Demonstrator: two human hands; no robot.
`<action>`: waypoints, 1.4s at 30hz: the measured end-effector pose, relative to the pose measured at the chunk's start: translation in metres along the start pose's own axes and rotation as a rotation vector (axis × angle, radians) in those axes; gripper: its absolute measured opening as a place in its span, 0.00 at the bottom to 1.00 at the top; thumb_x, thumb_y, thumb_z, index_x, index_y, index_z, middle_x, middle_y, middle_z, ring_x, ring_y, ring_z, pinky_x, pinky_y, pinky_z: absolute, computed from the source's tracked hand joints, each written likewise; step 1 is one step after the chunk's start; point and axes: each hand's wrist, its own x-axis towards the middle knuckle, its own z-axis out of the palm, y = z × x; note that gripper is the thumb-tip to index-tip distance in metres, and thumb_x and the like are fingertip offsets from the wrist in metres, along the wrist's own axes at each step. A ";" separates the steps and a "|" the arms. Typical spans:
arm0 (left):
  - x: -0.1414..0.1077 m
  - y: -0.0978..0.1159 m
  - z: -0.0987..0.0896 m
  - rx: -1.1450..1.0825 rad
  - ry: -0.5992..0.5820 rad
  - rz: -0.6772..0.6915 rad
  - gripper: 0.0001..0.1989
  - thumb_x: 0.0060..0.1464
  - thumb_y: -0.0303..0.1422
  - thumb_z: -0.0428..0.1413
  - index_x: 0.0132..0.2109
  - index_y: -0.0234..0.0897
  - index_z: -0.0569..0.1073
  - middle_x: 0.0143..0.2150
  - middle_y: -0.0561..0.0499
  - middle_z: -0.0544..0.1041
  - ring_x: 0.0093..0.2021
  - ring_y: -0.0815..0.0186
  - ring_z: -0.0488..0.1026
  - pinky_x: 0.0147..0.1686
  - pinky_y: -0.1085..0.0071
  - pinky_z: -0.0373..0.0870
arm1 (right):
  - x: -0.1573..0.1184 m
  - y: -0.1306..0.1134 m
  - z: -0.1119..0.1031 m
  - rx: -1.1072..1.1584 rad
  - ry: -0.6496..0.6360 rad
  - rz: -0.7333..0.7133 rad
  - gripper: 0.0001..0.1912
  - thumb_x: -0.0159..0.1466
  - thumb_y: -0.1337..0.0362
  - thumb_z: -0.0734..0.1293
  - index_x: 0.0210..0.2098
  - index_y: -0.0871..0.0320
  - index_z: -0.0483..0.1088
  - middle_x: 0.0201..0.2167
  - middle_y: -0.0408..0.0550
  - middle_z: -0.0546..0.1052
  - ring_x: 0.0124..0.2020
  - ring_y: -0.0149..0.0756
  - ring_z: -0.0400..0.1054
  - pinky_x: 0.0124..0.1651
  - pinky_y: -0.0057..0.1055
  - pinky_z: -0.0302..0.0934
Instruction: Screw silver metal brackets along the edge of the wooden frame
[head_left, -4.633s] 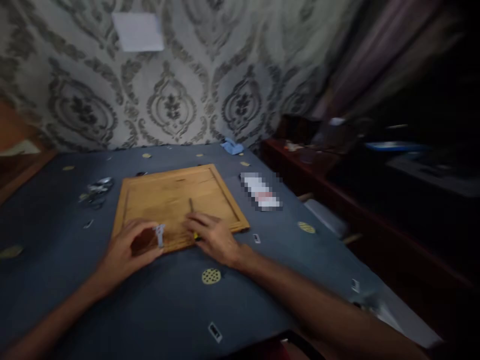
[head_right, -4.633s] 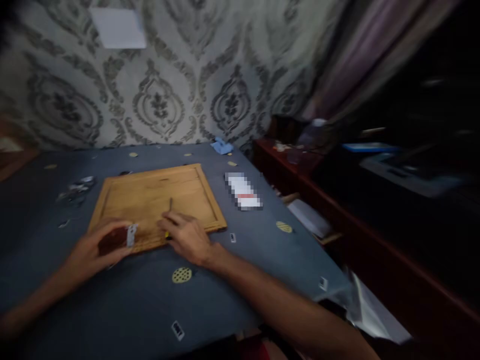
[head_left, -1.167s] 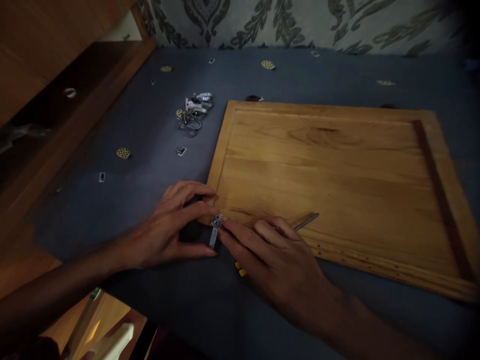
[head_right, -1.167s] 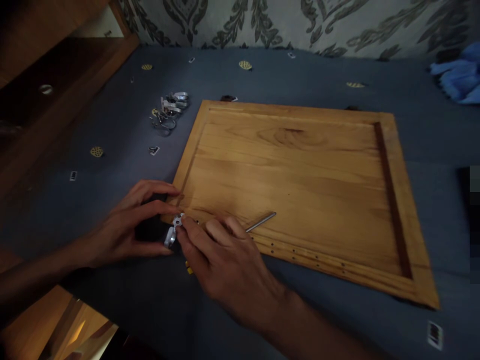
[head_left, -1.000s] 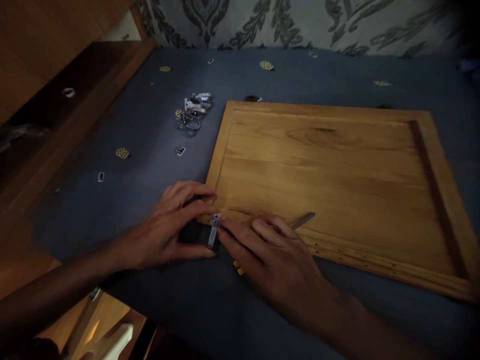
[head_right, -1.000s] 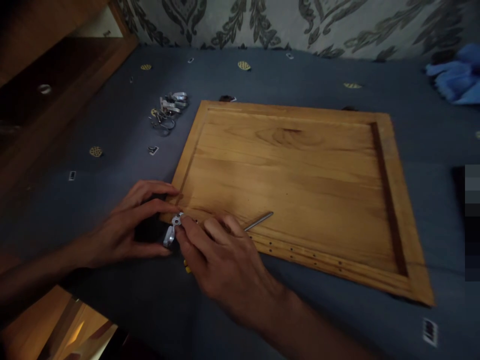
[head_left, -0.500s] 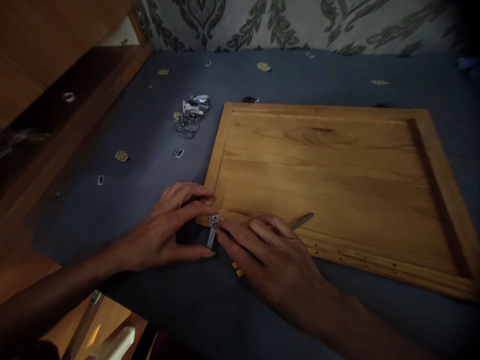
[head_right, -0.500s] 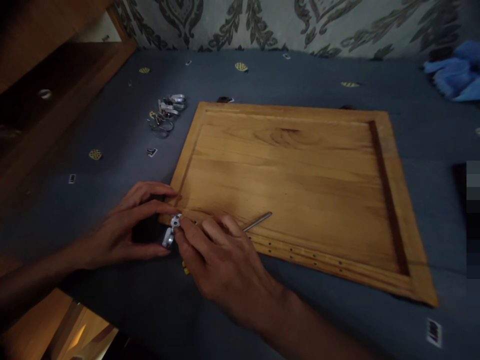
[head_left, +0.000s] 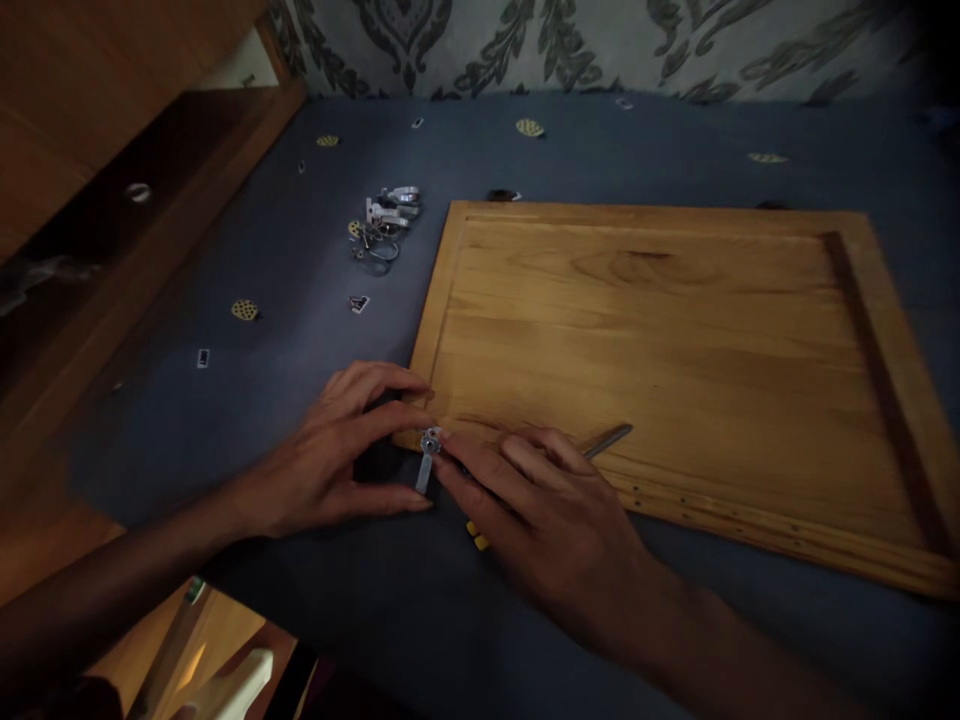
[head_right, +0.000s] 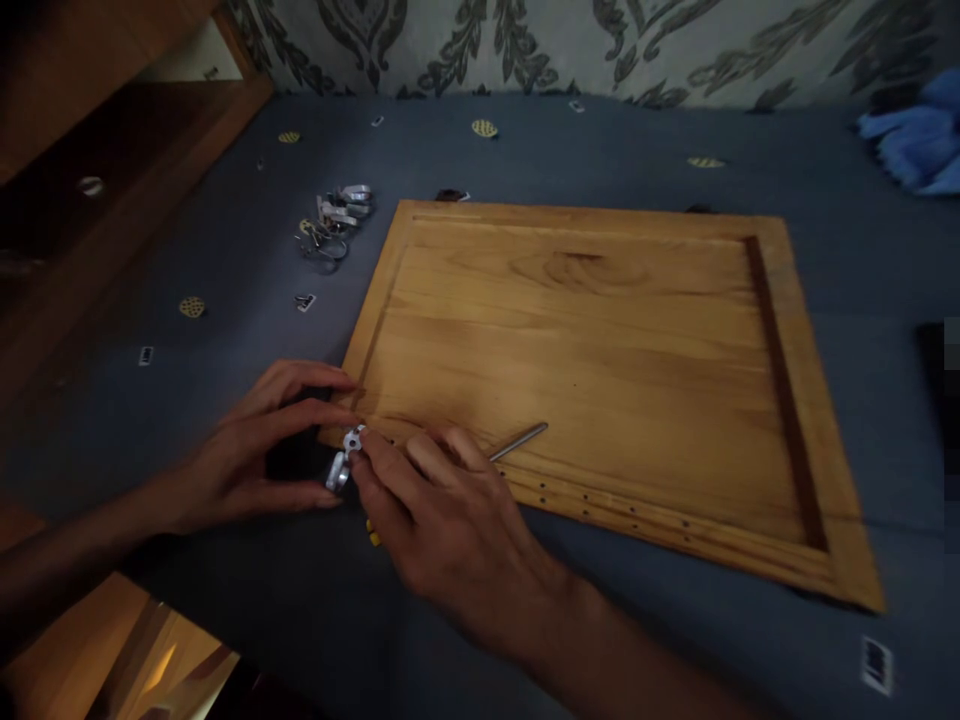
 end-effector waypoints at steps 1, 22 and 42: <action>0.000 0.000 0.000 0.001 0.002 0.000 0.25 0.68 0.51 0.64 0.64 0.45 0.74 0.68 0.43 0.72 0.67 0.50 0.69 0.66 0.54 0.67 | 0.000 0.000 0.000 0.001 -0.003 0.000 0.22 0.81 0.73 0.53 0.51 0.65 0.80 0.50 0.53 0.87 0.43 0.38 0.72 0.48 0.39 0.64; 0.005 0.003 -0.006 0.032 -0.039 -0.010 0.25 0.67 0.50 0.65 0.63 0.43 0.74 0.66 0.42 0.73 0.66 0.50 0.70 0.63 0.53 0.69 | 0.000 0.000 0.001 -0.026 -0.002 -0.007 0.21 0.80 0.74 0.55 0.51 0.65 0.80 0.50 0.53 0.86 0.41 0.38 0.70 0.46 0.39 0.66; 0.005 0.000 0.001 0.027 0.001 -0.024 0.24 0.62 0.47 0.70 0.59 0.43 0.77 0.65 0.43 0.76 0.64 0.50 0.72 0.62 0.54 0.70 | -0.011 0.003 0.001 -0.090 -0.113 -0.041 0.18 0.74 0.76 0.62 0.58 0.62 0.77 0.55 0.53 0.84 0.45 0.41 0.65 0.51 0.40 0.60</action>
